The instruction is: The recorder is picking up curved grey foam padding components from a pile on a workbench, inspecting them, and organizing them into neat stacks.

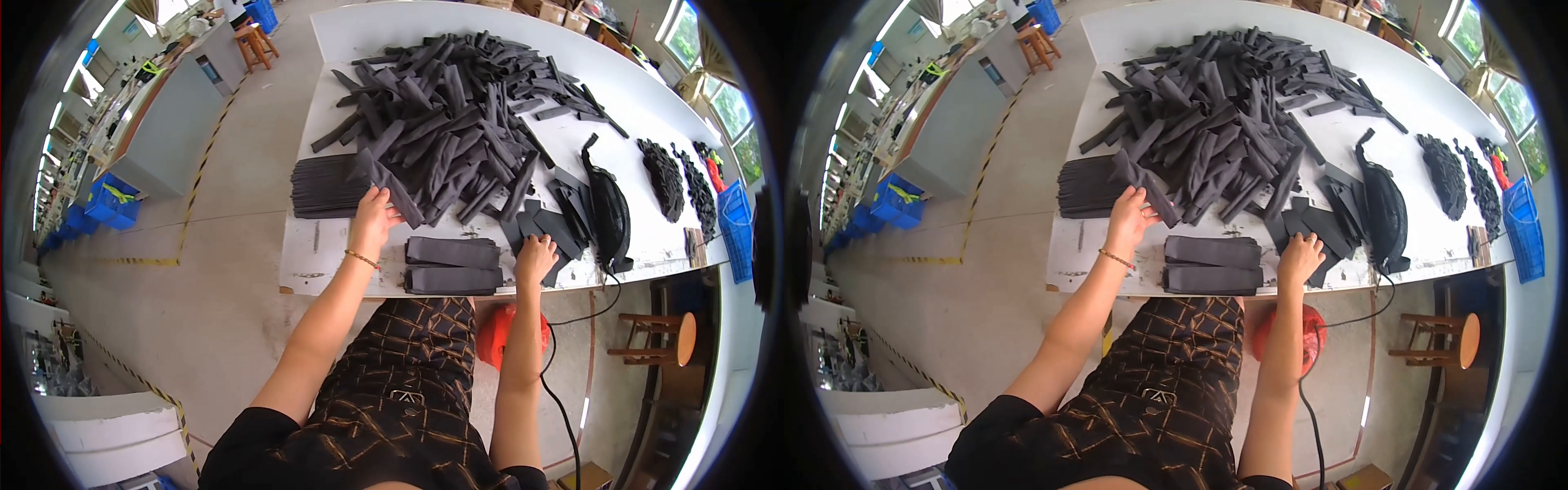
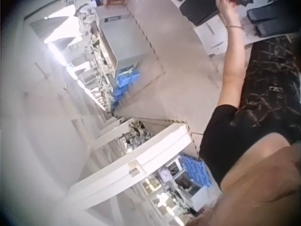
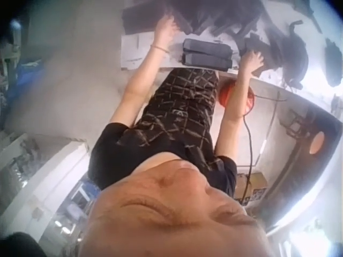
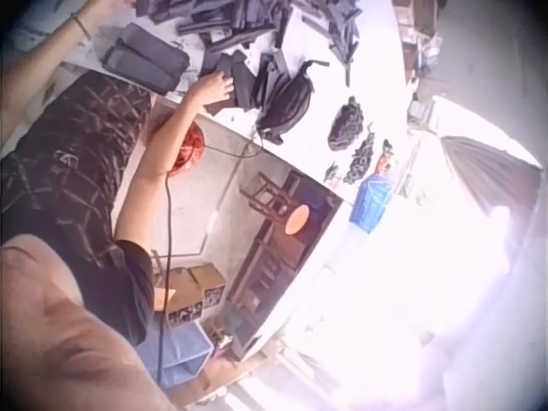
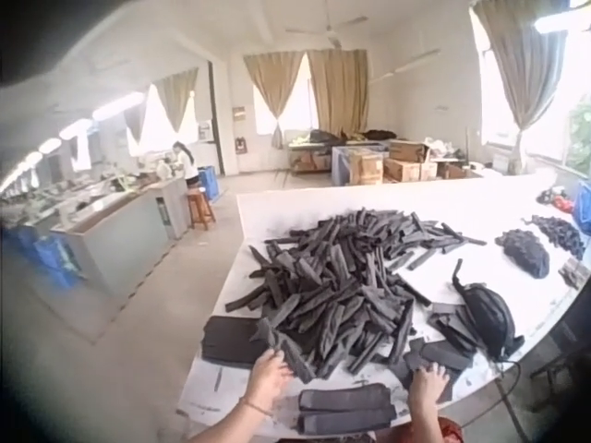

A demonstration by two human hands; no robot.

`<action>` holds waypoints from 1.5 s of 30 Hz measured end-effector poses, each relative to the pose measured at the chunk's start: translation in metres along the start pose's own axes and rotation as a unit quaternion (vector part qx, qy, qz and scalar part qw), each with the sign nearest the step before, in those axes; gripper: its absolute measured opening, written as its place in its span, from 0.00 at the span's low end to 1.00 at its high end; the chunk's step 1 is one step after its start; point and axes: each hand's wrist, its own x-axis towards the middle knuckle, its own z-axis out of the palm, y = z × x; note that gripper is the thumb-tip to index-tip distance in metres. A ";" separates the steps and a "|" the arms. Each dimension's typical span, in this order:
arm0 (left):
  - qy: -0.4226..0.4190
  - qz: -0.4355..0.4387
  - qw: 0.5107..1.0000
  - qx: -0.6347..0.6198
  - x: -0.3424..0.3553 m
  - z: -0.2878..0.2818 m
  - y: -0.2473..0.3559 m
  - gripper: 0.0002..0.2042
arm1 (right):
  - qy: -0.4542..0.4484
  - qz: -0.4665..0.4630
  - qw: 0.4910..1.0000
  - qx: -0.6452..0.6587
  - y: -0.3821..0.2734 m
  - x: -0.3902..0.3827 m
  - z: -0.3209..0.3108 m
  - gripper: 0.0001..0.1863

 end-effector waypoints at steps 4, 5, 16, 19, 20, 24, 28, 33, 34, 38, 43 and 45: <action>0.009 0.049 0.999 0.012 -0.018 0.003 0.006 0.11 | 0.085 0.027 0.996 0.006 0.001 0.001 0.006 0.07; -0.002 0.052 0.998 -0.030 -0.022 0.003 0.007 0.12 | 0.132 0.035 0.990 0.022 0.006 0.001 0.005 0.05; -0.041 0.032 0.992 -0.113 -0.050 0.022 0.007 0.23 | 0.116 0.001 0.833 0.540 -0.016 -0.022 -0.081 0.17; -0.112 -0.003 0.991 -0.071 -0.071 0.024 0.018 0.23 | 0.100 -0.080 0.853 0.506 -0.045 -0.045 -0.101 0.13; -0.140 -0.018 0.989 -0.040 -0.076 0.025 0.021 0.23 | 0.110 -0.122 0.857 0.489 -0.049 -0.048 -0.103 0.11; -0.202 -0.049 0.976 -0.062 -0.083 0.021 0.022 0.24 | 0.081 -0.161 0.851 0.493 -0.060 -0.063 -0.118 0.09; -0.236 -0.010 0.971 -0.043 -0.083 0.017 0.023 0.25 | 0.077 -0.165 0.849 0.495 -0.065 -0.075 -0.127 0.10; -0.182 -0.014 0.983 -0.006 -0.082 0.012 0.026 0.13 | 0.019 -0.160 0.836 0.524 -0.062 -0.085 -0.148 0.18; -0.167 -0.016 0.986 -0.019 -0.081 0.011 0.025 0.11 | 0.007 -0.174 0.836 0.520 -0.061 -0.088 -0.150 0.19; -0.139 -0.048 0.986 -0.079 -0.084 0.019 0.029 0.08 | 0.069 -0.284 0.868 0.401 -0.069 -0.090 -0.169 0.19; -0.138 -0.055 0.986 -0.073 -0.083 0.018 0.031 0.09 | 0.094 -0.312 0.868 0.376 -0.084 -0.089 -0.184 0.17; -0.136 -0.056 0.986 -0.075 -0.084 0.020 0.031 0.10 | 0.107 -0.326 0.868 0.358 -0.087 -0.087 -0.187 0.16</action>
